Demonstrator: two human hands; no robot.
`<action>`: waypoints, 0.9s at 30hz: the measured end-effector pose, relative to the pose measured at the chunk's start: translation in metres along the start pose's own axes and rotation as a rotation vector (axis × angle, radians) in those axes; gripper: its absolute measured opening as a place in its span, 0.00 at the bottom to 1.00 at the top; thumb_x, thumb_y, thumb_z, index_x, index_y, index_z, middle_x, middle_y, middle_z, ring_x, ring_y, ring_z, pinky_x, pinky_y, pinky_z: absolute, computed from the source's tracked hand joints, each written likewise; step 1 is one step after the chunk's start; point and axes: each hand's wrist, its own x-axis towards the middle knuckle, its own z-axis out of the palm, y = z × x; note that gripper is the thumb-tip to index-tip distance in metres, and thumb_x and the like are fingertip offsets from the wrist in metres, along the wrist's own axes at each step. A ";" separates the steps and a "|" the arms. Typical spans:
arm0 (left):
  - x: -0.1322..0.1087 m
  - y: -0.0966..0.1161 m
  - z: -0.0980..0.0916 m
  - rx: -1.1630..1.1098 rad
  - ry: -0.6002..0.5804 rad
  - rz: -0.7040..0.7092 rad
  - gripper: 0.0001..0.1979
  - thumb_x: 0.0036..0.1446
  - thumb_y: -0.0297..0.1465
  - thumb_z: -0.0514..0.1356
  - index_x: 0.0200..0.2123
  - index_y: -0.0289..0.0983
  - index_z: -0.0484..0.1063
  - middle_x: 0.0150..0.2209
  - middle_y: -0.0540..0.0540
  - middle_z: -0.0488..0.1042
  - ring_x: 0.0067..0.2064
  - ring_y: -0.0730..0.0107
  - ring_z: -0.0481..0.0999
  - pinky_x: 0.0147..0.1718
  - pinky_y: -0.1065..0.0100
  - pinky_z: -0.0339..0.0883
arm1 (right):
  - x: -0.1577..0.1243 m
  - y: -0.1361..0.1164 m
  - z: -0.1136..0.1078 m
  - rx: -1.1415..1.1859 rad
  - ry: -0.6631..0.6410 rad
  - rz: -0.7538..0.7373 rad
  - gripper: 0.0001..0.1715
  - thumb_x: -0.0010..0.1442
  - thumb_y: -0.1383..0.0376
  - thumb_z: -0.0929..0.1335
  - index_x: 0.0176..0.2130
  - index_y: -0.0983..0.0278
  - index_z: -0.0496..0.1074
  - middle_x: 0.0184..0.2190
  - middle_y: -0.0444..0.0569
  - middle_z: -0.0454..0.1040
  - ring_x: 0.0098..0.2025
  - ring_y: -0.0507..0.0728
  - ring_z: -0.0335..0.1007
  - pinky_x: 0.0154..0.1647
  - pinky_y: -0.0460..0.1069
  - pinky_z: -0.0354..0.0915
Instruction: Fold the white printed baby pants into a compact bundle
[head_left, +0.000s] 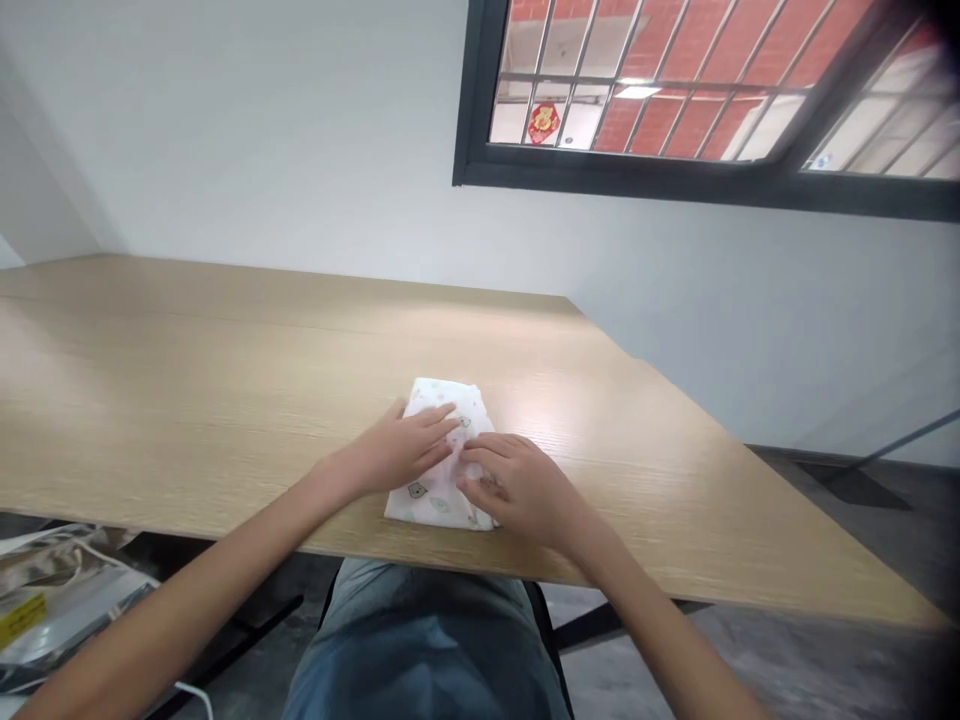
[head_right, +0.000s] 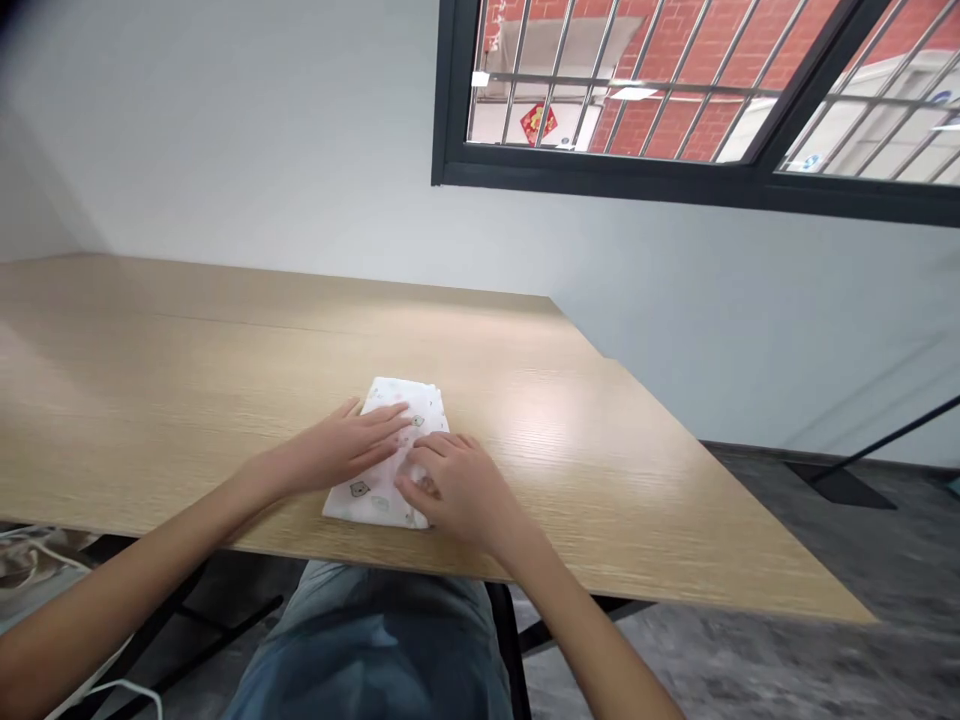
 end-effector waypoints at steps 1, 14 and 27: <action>-0.014 -0.002 -0.001 -0.043 -0.036 -0.001 0.21 0.66 0.37 0.42 0.59 0.39 0.56 0.61 0.44 0.55 0.61 0.61 0.55 0.59 0.54 0.45 | 0.000 0.006 0.000 0.012 -0.030 -0.014 0.12 0.61 0.62 0.64 0.42 0.66 0.71 0.43 0.52 0.71 0.47 0.58 0.64 0.50 0.54 0.60; -0.099 0.039 0.019 -0.355 0.091 -0.027 0.18 0.59 0.31 0.53 0.53 0.46 0.64 0.53 0.48 0.68 0.55 0.63 0.66 0.57 0.54 0.51 | -0.067 -0.013 0.002 0.231 -0.062 -0.057 0.30 0.51 0.75 0.62 0.54 0.65 0.61 0.49 0.52 0.69 0.51 0.57 0.63 0.49 0.51 0.62; -0.023 0.037 0.028 -0.126 0.441 -0.629 0.22 0.62 0.34 0.46 0.58 0.31 0.55 0.52 0.32 0.63 0.48 0.54 0.70 0.41 0.56 0.66 | 0.006 -0.009 0.027 -0.036 0.382 0.440 0.21 0.63 0.65 0.57 0.53 0.71 0.60 0.51 0.63 0.63 0.52 0.65 0.60 0.48 0.59 0.61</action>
